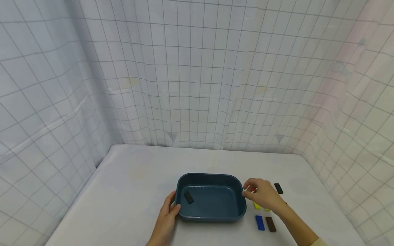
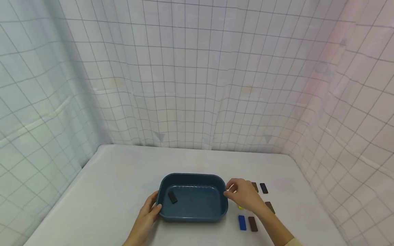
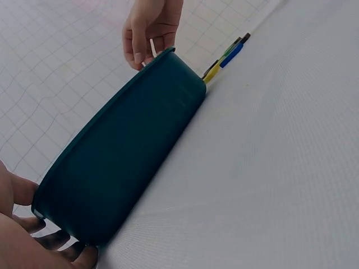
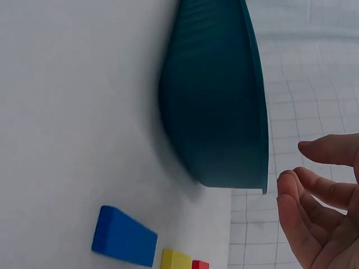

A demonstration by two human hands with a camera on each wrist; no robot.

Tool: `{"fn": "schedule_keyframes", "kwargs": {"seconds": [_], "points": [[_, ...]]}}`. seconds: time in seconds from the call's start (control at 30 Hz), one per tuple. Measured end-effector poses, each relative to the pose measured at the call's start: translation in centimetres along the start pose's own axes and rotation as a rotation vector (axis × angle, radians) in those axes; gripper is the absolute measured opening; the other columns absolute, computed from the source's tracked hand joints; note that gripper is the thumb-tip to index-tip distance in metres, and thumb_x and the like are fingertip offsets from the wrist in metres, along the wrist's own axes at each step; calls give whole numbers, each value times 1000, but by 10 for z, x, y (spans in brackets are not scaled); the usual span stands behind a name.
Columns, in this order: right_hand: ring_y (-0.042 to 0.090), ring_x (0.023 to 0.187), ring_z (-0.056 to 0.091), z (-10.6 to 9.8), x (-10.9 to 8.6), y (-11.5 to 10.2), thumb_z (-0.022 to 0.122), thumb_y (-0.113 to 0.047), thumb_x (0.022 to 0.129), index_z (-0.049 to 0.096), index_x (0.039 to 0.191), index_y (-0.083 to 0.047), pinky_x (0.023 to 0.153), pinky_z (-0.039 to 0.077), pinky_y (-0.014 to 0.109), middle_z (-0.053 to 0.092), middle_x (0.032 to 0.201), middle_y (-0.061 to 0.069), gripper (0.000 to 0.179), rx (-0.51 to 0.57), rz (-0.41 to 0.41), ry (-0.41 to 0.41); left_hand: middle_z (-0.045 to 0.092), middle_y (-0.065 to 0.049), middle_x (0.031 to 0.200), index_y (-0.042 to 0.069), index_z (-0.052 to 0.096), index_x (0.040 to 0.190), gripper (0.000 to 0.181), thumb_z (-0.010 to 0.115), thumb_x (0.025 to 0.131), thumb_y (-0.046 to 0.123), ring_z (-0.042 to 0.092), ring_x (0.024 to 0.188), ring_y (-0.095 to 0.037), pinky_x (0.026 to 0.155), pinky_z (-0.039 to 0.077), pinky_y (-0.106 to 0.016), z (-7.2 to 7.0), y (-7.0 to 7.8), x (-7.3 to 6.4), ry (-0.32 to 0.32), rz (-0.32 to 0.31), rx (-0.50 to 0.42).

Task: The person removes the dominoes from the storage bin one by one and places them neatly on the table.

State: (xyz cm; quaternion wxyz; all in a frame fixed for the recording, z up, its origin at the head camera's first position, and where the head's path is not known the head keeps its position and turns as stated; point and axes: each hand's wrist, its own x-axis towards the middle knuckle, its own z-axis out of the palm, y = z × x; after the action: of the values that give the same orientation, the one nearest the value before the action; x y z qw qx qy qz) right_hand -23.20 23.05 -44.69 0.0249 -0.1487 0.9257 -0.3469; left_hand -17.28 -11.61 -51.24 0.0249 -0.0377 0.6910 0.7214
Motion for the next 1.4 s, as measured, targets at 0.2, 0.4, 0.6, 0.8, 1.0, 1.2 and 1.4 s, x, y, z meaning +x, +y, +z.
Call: {"fn": "schedule_keyframes", "kwargs": {"seconds": [0.2, 0.4, 0.6, 0.8, 1.0, 1.2, 1.4], "points": [[13, 75, 67, 6, 21, -15, 77, -20, 94, 72, 101, -10, 63, 56, 35, 70, 88, -3, 14, 51, -67, -26, 22, -32, 163, -3, 25, 159, 56, 48, 108, 5, 17, 148, -55, 117, 26, -62, 1, 1, -3, 14, 1, 27], [13, 75, 66, 15, 36, -27, 77, -19, 94, 71, 101, -10, 66, 55, 35, 69, 84, -6, 14, 73, -93, -55, 23, -32, 163, -3, 27, 159, 57, 49, 108, 6, 17, 148, -55, 118, 23, -62, 1, 1, -3, 24, -10, 55], [14, 74, 63, 28, 50, -41, 77, -20, 94, 72, 102, -10, 66, 54, 36, 68, 83, -8, 13, 69, -145, -85, 23, -31, 163, -2, 26, 160, 57, 48, 108, 7, 17, 149, -54, 118, 24, -62, 0, 3, -2, 19, -10, 60], [12, 75, 62, 48, 61, -56, 77, -20, 94, 73, 102, -9, 68, 53, 35, 68, 83, -9, 14, 78, -195, -128, 23, -30, 163, -2, 26, 160, 57, 48, 108, 7, 16, 149, -55, 118, 23, -62, 2, 5, -2, 7, -8, 51], [9, 72, 62, 75, 74, -68, 77, -21, 94, 74, 100, -11, 65, 52, 31, 68, 81, -11, 12, 95, -230, -173, 24, -31, 163, -2, 26, 160, 56, 48, 108, 6, 18, 149, -54, 117, 24, -63, 2, 3, -1, 9, -8, 46], [6, 69, 62, 103, 89, -75, 79, -20, 93, 75, 99, -9, 63, 53, 28, 68, 79, -11, 13, 105, -253, -189, 22, -31, 163, -2, 23, 160, 57, 46, 109, 7, 19, 149, -53, 117, 26, -63, 1, 2, 0, -3, -3, 42], [2, 64, 60, 129, 96, -74, 81, -20, 90, 76, 99, -7, 59, 52, 23, 66, 77, -11, 17, 3, -282, -190, 21, -32, 163, -3, 23, 160, 56, 45, 109, 6, 20, 149, -53, 117, 26, -63, 1, 1, 0, -13, 6, 29]]}}
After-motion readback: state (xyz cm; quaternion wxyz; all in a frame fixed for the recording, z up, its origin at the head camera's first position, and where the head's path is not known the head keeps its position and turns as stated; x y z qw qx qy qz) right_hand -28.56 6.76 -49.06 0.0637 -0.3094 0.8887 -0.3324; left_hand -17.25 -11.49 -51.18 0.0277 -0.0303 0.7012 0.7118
